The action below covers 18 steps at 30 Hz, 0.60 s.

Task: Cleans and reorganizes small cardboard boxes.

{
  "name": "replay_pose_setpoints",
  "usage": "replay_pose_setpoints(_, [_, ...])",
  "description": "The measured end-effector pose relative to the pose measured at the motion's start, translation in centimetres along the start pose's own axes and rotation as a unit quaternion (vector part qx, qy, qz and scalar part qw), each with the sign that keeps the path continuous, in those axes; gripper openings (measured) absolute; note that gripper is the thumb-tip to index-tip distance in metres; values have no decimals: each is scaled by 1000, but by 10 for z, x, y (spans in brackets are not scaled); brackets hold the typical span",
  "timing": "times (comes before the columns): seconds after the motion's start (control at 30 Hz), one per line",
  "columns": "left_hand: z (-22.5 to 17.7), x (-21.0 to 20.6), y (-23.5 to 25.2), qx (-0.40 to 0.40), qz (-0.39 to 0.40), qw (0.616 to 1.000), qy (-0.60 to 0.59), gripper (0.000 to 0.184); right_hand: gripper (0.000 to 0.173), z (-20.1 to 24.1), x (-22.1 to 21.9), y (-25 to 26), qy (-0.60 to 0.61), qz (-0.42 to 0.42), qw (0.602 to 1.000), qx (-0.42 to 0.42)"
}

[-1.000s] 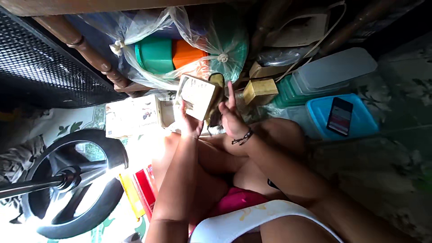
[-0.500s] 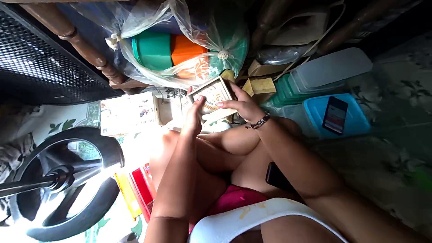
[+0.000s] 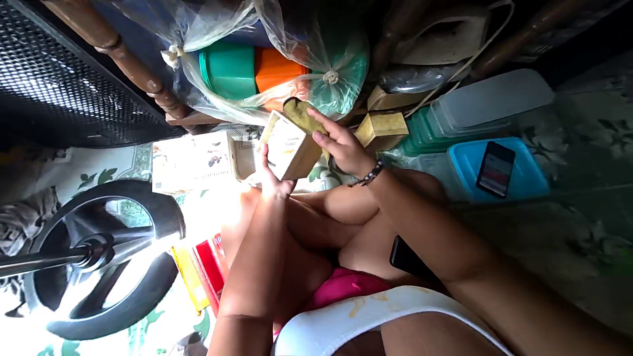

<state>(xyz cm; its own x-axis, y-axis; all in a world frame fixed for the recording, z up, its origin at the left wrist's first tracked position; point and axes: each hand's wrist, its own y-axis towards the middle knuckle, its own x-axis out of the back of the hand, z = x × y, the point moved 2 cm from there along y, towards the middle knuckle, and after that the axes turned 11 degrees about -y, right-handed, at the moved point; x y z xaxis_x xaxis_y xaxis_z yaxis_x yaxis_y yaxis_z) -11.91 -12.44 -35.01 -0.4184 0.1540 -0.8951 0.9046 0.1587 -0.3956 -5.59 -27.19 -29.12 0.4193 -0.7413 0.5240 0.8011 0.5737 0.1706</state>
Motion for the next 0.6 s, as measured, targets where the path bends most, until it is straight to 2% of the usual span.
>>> replay_pose_setpoints(0.07, [-2,2,1,-18,-25,999,-11,43,51,4,-12,-14,-60,-67,996,-1])
replay_pose_setpoints(0.17, [4,4,1,-17,-45,998,-26,48,52,-3,-35,-20,-122,-120,984,42])
replay_pose_setpoints(0.27, [6,6,4,-12,-75,996,-53,62,54,-11,-74,-38,-141,-119,982,44])
replay_pose_setpoints(0.4, [-12,23,13,-73,-38,996,-26,61,47,-4,-112,-69,-124,-57,984,117])
replay_pose_setpoints(0.47, [-16,30,16,-51,-9,997,-56,65,50,-4,-113,-66,-154,-85,971,164])
replay_pose_setpoints(0.6, [-12,1,11,-44,35,988,-144,62,58,-16,-105,-51,-247,-128,934,225])
